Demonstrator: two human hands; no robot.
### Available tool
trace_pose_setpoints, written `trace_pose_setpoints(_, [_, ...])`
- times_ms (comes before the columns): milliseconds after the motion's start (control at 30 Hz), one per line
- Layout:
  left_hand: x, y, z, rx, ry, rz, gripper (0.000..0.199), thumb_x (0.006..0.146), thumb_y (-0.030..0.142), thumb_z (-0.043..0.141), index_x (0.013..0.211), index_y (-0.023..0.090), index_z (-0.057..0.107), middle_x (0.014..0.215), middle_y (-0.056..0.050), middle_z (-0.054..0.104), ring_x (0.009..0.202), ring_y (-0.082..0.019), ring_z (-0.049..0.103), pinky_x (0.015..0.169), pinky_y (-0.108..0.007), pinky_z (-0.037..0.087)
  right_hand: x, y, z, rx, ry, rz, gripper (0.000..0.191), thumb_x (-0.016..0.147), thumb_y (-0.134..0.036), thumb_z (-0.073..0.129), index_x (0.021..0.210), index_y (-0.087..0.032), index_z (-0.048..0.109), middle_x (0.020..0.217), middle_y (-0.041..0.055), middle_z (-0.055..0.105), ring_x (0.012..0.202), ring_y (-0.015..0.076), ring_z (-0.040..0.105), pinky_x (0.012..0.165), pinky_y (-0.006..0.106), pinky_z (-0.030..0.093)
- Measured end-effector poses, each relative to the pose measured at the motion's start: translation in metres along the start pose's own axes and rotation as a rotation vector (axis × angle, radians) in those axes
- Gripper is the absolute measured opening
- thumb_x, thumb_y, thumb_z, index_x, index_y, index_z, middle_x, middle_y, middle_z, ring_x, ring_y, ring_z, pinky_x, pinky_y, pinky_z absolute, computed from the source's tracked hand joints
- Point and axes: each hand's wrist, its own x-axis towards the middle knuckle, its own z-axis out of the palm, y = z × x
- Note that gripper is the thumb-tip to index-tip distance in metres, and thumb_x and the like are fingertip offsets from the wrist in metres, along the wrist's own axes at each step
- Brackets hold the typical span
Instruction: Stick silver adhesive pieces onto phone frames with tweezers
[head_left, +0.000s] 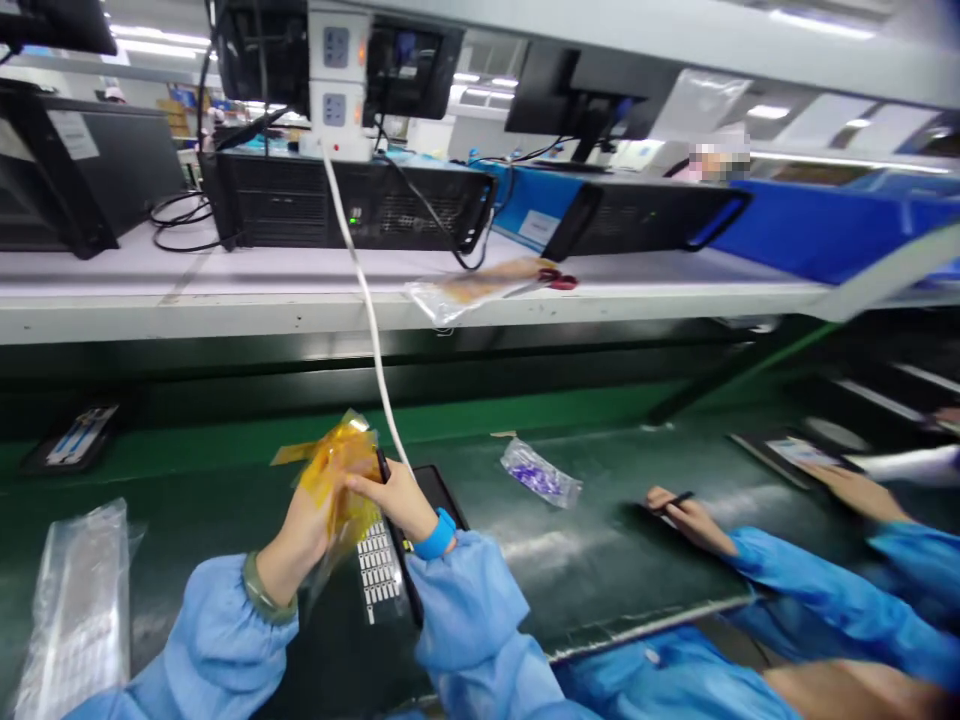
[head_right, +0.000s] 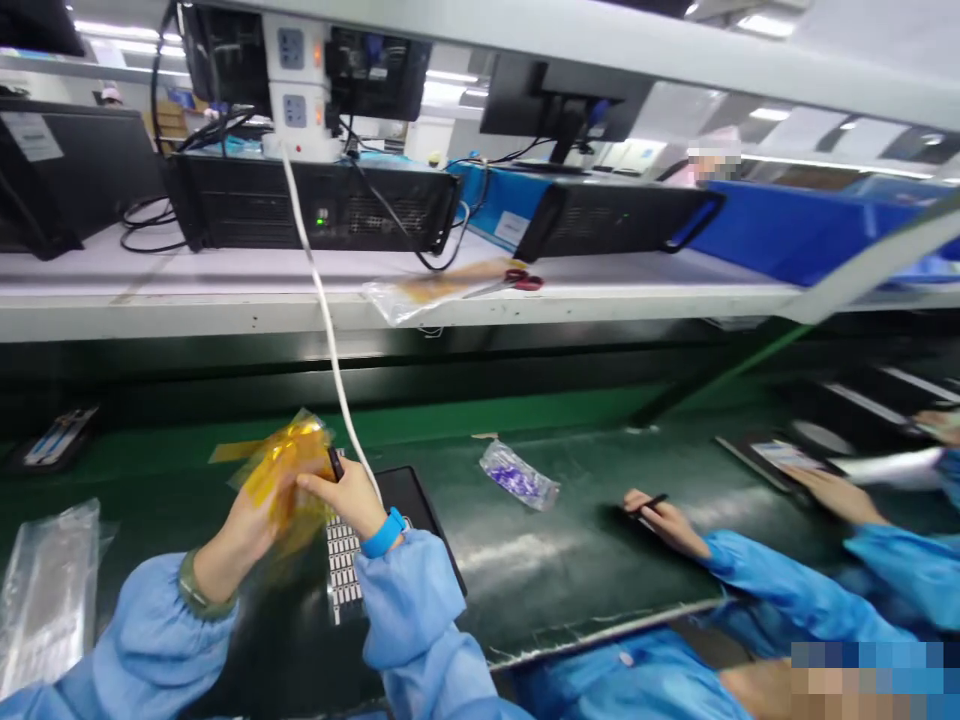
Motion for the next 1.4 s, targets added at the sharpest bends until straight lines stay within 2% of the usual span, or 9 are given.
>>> trace_pose_setpoints(400, [-0.013, -0.026, 0.084, 0.018, -0.254, -0.141, 0.049, 0.064, 0.042, 0.077, 0.107, 0.021, 0.065, 0.111, -0.007, 0.067, 0.107, -0.027, 0.059, 0.094, -0.036, 0.045, -0.063, -0.026, -0.058, 0.318, 0.218, -0.036, 0.032, 0.062, -0.035, 0.080, 0.084, -0.015, 0.067, 0.079, 0.0030, 0.068, 0.076, 0.0183, 0.063, 0.075, 0.031, 0.049])
trace_pose_setpoints(533, [-0.012, -0.037, 0.086, 0.019, -0.258, -0.162, 0.041, 0.064, 0.039, 0.078, 0.098, 0.017, 0.068, 0.098, -0.009, 0.070, 0.103, -0.028, 0.061, 0.091, -0.037, 0.046, -0.069, -0.025, -0.064, 0.372, 0.262, -0.021, 0.035, 0.061, -0.034, 0.081, 0.087, -0.016, 0.065, 0.068, -0.0002, 0.064, 0.066, 0.0156, 0.060, 0.063, 0.027, 0.049])
trace_pose_setpoints(667, [-0.010, -0.045, 0.089, 0.010, -0.268, -0.176, 0.036, 0.066, 0.036, 0.076, 0.094, 0.015, 0.069, 0.094, -0.010, 0.070, 0.099, -0.028, 0.063, 0.088, -0.035, 0.047, -0.074, -0.024, -0.071, 0.386, 0.220, 0.001, 0.043, 0.059, -0.036, 0.082, 0.094, -0.016, 0.066, 0.083, 0.0045, 0.068, 0.074, 0.0194, 0.062, 0.065, 0.029, 0.050])
trace_pose_setpoints(800, [-0.006, -0.042, 0.095, -0.014, -0.312, -0.324, 0.034, 0.069, 0.041, 0.072, 0.091, 0.015, 0.070, 0.088, -0.009, 0.071, 0.081, -0.024, 0.066, 0.076, -0.032, 0.050, -0.078, -0.027, -0.079, 0.423, 0.203, 0.022, 0.038, 0.063, -0.035, 0.080, 0.093, -0.015, 0.068, 0.086, 0.0060, 0.070, 0.076, 0.0199, 0.065, 0.072, 0.032, 0.051])
trace_pose_setpoints(900, [-0.003, -0.038, 0.097, -0.090, -0.366, -0.398, 0.047, 0.075, 0.053, 0.059, 0.100, 0.014, 0.068, 0.091, -0.011, 0.071, 0.078, -0.024, 0.066, 0.073, -0.035, 0.051, -0.081, -0.031, -0.085, 0.453, 0.236, 0.036, 0.039, 0.064, -0.035, 0.080, 0.096, -0.016, 0.068, 0.091, 0.0070, 0.071, 0.081, 0.0219, 0.066, 0.076, 0.035, 0.052])
trace_pose_setpoints(1100, [-0.004, -0.040, 0.096, -0.139, -0.513, -0.309, 0.088, 0.068, 0.081, 0.042, 0.118, 0.012, 0.059, 0.118, -0.018, 0.061, 0.110, -0.033, 0.057, 0.095, -0.045, 0.042, -0.080, -0.029, -0.093, 0.415, 0.330, 0.032, 0.044, 0.061, -0.040, 0.081, 0.095, -0.015, 0.069, 0.099, 0.0098, 0.070, 0.089, 0.0255, 0.066, 0.083, 0.040, 0.051])
trace_pose_setpoints(1167, [-0.003, -0.042, 0.096, -0.009, -0.464, -0.254, 0.070, 0.069, 0.066, 0.062, 0.114, 0.013, 0.062, 0.115, -0.016, 0.063, 0.107, -0.032, 0.059, 0.092, -0.043, 0.045, -0.077, -0.025, -0.092, 0.361, 0.349, 0.019, 0.042, 0.063, -0.040, 0.080, 0.096, -0.016, 0.068, 0.100, 0.0096, 0.069, 0.092, 0.0257, 0.065, 0.086, 0.040, 0.049])
trace_pose_setpoints(1267, [0.003, -0.045, 0.095, 0.157, -0.248, -0.187, 0.042, 0.067, 0.032, 0.077, 0.103, 0.014, 0.066, 0.105, -0.012, 0.068, 0.097, -0.028, 0.065, 0.086, -0.037, 0.050, -0.072, -0.021, -0.089, 0.224, 0.368, -0.025, 0.038, 0.068, -0.039, 0.076, 0.097, -0.016, 0.068, 0.102, 0.0085, 0.069, 0.096, 0.0250, 0.063, 0.088, 0.038, 0.048])
trace_pose_setpoints(1400, [0.015, -0.044, 0.088, 0.130, -0.122, -0.202, 0.033, 0.069, 0.027, 0.075, 0.098, 0.013, 0.067, 0.095, -0.010, 0.071, 0.087, -0.025, 0.068, 0.082, -0.036, 0.053, -0.070, -0.020, -0.094, -0.006, 0.341, -0.093, 0.036, 0.075, -0.044, 0.069, 0.100, -0.018, 0.066, 0.104, 0.0074, 0.068, 0.099, 0.0240, 0.062, 0.089, 0.037, 0.046])
